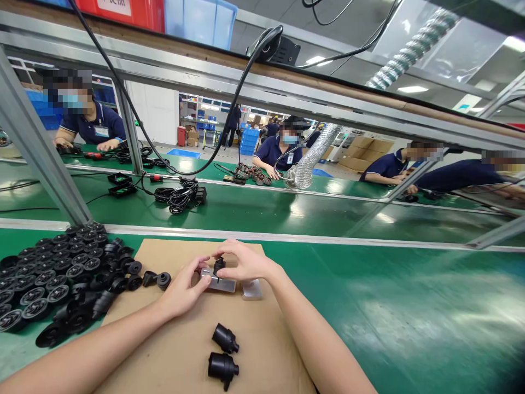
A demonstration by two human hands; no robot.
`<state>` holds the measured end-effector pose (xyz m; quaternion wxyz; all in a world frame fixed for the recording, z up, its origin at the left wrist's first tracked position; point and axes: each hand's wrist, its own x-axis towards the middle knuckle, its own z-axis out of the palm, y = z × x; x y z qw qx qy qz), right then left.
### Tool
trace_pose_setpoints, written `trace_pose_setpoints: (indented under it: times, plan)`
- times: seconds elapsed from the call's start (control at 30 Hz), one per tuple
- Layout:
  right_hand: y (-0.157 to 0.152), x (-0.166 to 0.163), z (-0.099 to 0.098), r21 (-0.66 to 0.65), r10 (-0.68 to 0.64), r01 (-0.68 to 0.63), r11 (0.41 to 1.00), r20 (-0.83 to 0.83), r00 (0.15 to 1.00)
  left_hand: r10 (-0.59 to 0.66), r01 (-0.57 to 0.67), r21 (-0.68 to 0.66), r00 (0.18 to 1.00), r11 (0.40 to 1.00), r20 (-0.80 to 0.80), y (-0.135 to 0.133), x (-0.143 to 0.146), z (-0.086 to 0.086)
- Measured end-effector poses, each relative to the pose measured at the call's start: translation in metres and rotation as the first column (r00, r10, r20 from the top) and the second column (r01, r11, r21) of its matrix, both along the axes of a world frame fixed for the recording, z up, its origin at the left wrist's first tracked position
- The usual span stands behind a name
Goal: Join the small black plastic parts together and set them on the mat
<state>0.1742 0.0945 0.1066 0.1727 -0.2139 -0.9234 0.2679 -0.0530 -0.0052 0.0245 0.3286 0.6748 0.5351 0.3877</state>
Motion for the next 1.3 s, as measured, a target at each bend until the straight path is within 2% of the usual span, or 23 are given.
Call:
trace_pose_setpoints:
  times: [0.3, 0.47, 0.5, 0.57, 0.67, 0.73, 0.9, 1.03, 1.2, 1.3]
  plan:
    - [-0.005, -0.007, 0.001, 0.023, 0.001, -0.002, 1.0, 0.019, 1.0, 0.006, -0.005, -0.003, 1.0, 1.0, 0.011, -0.002, 0.002, 0.0]
    - [-0.01, 0.003, 0.013, 0.0, -0.024, 0.024, 1.0, 0.051, 0.998, 0.009, -0.01, 0.018, 1.0, 1.0, 0.009, -0.003, 0.004, -0.001]
    - [-0.011, 0.009, 0.017, -0.012, -0.063, 0.064, 0.998, 0.08, 0.995, 0.012, -0.012, 0.021, 1.0, 1.0, 0.024, -0.004, 0.004, -0.002]
    - [-0.013, 0.022, 0.021, -0.042, -0.168, 0.183, 0.982, 0.239, 0.956, 0.017, -0.019, 0.027, 0.998, 0.999, 0.062, -0.003, 0.005, -0.005]
    - [-0.014, 0.035, 0.017, -0.04, -0.245, 0.311, 0.95, 0.526, 0.814, 0.043, -0.046, 0.06, 0.997, 0.997, 0.059, -0.001, 0.006, -0.013]
    - [-0.012, 0.037, 0.01, -0.014, -0.261, 0.333, 0.943, 0.59, 0.764, 0.062, -0.064, 0.089, 0.998, 0.994, 0.028, 0.001, 0.006, -0.015]
    - [-0.001, 0.034, -0.001, 0.05, -0.363, 0.396, 0.917, 0.515, 0.777, 0.075, -0.073, 0.124, 0.997, 0.99, -0.014, 0.0, 0.005, -0.01]
    - [0.006, 0.038, -0.002, 0.017, -0.309, 0.355, 0.935, 0.532, 0.789, 0.071, -0.067, 0.126, 0.997, 0.99, -0.029, -0.004, 0.006, -0.005]
    - [0.012, 0.041, -0.007, 0.047, -0.351, 0.396, 0.917, 0.567, 0.745, 0.065, -0.061, 0.132, 0.998, 0.989, -0.026, -0.003, 0.006, -0.009]
    - [0.012, 0.041, 0.001, 0.072, -0.376, 0.399, 0.914, 0.523, 0.765, 0.068, -0.064, 0.134, 0.997, 0.989, -0.025, -0.003, 0.006, -0.011]
